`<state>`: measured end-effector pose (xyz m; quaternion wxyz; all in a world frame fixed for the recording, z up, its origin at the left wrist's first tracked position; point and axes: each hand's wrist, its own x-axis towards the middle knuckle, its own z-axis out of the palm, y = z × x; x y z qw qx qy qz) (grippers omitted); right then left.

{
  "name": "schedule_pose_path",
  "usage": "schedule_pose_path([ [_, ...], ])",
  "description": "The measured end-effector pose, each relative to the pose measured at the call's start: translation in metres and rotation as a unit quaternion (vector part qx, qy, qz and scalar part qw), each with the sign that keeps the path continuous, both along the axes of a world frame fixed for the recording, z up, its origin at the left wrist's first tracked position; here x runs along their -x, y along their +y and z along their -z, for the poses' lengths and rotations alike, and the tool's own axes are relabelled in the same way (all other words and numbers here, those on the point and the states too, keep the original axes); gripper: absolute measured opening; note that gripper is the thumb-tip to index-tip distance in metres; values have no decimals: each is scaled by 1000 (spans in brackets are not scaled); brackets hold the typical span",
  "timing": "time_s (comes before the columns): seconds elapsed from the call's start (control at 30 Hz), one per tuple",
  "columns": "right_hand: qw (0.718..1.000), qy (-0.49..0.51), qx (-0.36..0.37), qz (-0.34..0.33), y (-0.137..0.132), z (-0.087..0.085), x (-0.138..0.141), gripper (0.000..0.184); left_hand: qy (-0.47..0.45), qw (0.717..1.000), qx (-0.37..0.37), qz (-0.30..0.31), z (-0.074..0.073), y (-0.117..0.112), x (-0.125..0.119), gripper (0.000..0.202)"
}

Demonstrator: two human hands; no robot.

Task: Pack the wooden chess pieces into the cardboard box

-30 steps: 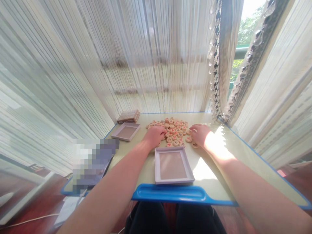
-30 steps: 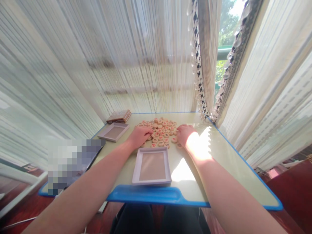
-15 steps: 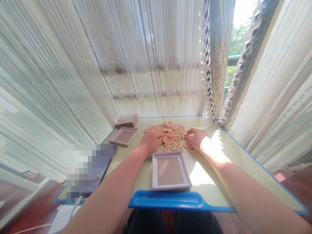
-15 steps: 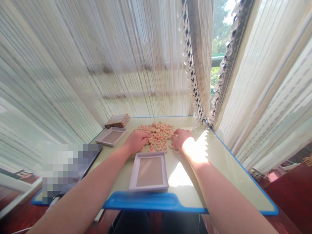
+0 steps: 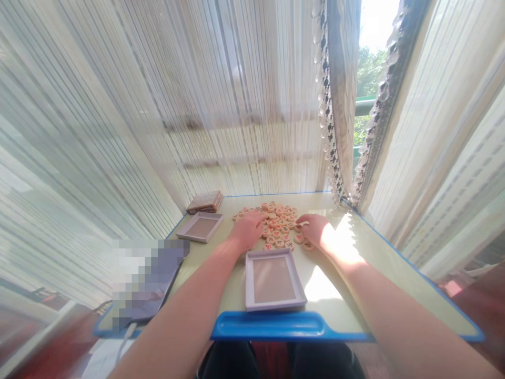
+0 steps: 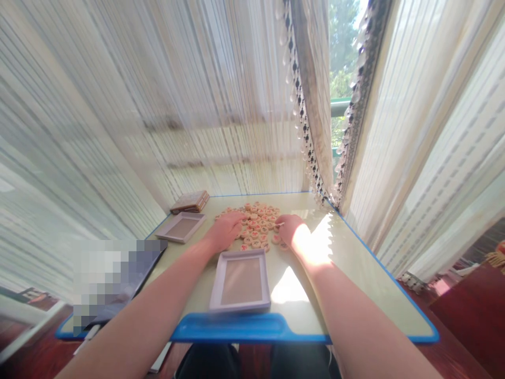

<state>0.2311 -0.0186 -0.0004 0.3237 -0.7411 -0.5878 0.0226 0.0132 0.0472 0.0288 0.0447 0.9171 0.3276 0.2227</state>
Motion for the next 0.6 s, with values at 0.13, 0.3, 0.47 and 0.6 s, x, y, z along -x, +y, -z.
schedule_pose_path([
  [0.13, 999, 12, -1, 34, -1, -5, 4, 37, 55, 997, 39, -21, 1, 12, 0, 46],
  [0.3, 1000, -19, -6, 14, 0, -7, 10, 33, 61, 997, 43, 9, 0, 18, -1, 39],
  [0.47, 998, -57, -16, -37, 2, -1, 13, 29, 35, 999, -29, 2, -3, 5, -2, 27],
  [0.6, 996, -61, -33, -51, 3, 3, 11, 27, 24, 999, -18, -20, -1, 3, -1, 27],
])
